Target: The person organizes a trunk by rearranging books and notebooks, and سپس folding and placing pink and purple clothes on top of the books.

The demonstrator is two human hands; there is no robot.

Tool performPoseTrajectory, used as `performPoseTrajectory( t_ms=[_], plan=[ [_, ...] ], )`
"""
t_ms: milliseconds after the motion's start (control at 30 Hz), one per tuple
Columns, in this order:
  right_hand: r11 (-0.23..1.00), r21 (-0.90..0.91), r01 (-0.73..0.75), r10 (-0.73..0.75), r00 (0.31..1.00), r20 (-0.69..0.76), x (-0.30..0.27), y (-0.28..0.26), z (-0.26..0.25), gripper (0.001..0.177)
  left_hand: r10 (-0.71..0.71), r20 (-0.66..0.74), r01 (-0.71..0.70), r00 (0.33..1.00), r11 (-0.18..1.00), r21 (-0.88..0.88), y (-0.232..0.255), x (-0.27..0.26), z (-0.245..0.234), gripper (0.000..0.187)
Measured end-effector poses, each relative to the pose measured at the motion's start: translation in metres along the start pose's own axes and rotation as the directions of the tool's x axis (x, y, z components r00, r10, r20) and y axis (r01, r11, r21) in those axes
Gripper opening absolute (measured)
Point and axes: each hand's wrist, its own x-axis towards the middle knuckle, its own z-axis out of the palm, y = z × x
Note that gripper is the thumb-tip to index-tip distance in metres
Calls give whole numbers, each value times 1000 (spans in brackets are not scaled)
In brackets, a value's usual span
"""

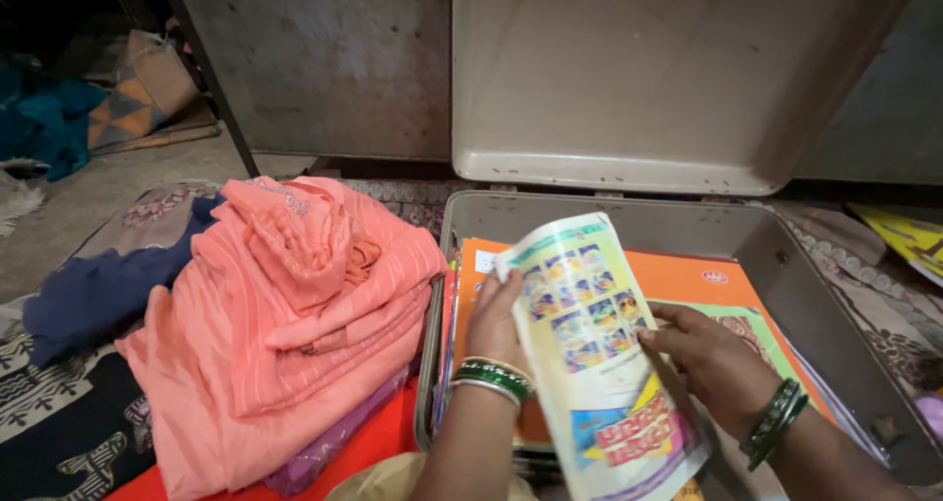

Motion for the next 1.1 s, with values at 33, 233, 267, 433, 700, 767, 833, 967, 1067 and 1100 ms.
performPoseTrajectory(
  t_ms=[33,233,267,433,700,767,833,967,1067,1100],
  plan=[
    [999,26,-26,25,998,52,-1,-8,1,39,45,16,-45,999,999,17,9,1,1,31],
    [869,-11,495,-488,859,151,6,-37,20,22,58,-114,-78,992,981,-177,60,3,-4,71],
    [837,-43,546,-531,828,183,6,-38,25,21,69,-83,-84,994,977,-193,66,3,-6,71],
    [565,-58,823,-787,558,262,7,-37,40,9,-57,45,61,997,996,-72,89,2,-23,68],
    [886,121,447,-436,894,-106,54,-1,26,26,-243,182,170,953,924,344,52,39,-71,86],
    [907,353,230,-198,972,-127,54,4,28,40,-84,69,40,994,872,488,41,41,-78,95],
    [929,370,28,60,972,-225,52,7,36,51,3,96,-41,995,916,399,34,37,-76,99],
    [1000,16,21,-19,994,-110,58,23,48,72,83,42,-88,996,695,713,40,25,-62,91],
    [910,-403,99,-147,985,-91,68,29,55,72,194,9,-91,981,420,903,40,11,-50,71],
    [881,-466,79,-152,981,-120,67,30,59,71,213,-38,-51,976,396,917,41,10,-46,64]
  ],
)
